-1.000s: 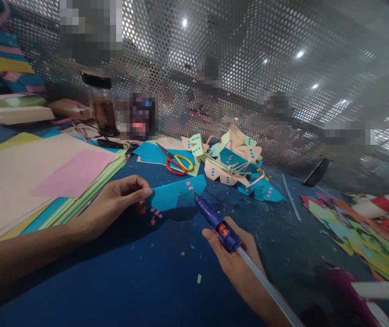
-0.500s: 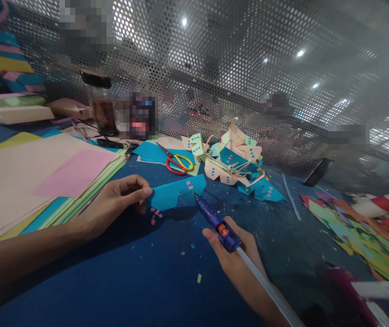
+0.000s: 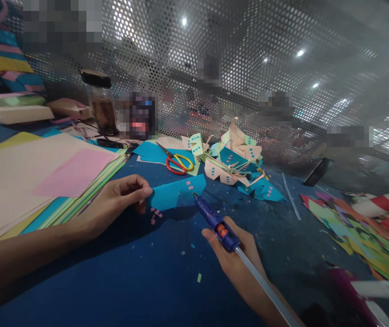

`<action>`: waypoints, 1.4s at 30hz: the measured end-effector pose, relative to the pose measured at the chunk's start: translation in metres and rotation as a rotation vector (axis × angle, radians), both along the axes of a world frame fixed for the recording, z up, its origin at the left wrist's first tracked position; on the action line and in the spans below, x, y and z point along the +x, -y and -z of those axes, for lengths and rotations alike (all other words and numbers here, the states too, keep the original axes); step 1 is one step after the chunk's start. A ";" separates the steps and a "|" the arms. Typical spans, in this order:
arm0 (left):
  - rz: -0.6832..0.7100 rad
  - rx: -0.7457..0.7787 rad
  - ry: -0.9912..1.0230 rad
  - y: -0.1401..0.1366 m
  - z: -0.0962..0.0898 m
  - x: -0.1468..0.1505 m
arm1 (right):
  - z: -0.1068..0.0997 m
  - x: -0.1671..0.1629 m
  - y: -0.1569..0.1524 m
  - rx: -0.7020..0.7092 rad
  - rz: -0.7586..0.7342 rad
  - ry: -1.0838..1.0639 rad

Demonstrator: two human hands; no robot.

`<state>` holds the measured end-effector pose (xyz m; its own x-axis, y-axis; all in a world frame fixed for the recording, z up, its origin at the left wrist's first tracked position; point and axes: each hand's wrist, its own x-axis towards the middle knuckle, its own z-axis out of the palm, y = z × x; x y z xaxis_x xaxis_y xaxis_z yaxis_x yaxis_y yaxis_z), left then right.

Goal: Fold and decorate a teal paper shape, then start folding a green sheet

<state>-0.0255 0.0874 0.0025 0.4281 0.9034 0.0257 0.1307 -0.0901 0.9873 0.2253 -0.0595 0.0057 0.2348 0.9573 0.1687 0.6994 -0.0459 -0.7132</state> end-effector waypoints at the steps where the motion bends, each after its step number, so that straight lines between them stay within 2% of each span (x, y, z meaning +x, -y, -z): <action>1: 0.000 -0.001 0.002 0.000 0.001 0.000 | 0.000 0.000 0.000 0.002 0.000 -0.005; 23: 0.007 0.004 0.010 0.000 -0.001 0.000 | -0.002 -0.001 0.001 -0.020 0.008 -0.032; 28: 0.003 -0.001 0.018 0.000 0.001 0.000 | 0.001 0.002 0.001 0.067 -0.004 -0.032; 32: 0.005 0.003 0.017 -0.001 0.003 -0.002 | 0.012 0.003 0.004 0.103 0.089 -0.077; 35: 0.010 -0.002 0.029 -0.001 0.004 -0.003 | 0.012 0.003 0.005 0.034 0.183 -0.159; 37: 0.017 -0.005 0.047 -0.001 0.004 -0.003 | 0.008 0.005 0.003 -0.016 0.139 -0.229; 42: 0.020 0.005 0.050 -0.001 0.004 0.000 | -0.005 0.010 -0.005 -0.030 -0.146 -0.491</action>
<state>-0.0257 0.0883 -0.0012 0.4444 0.8943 0.0517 0.0796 -0.0970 0.9921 0.2351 -0.0549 0.0107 0.1430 0.9887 0.0437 0.2825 0.0016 -0.9593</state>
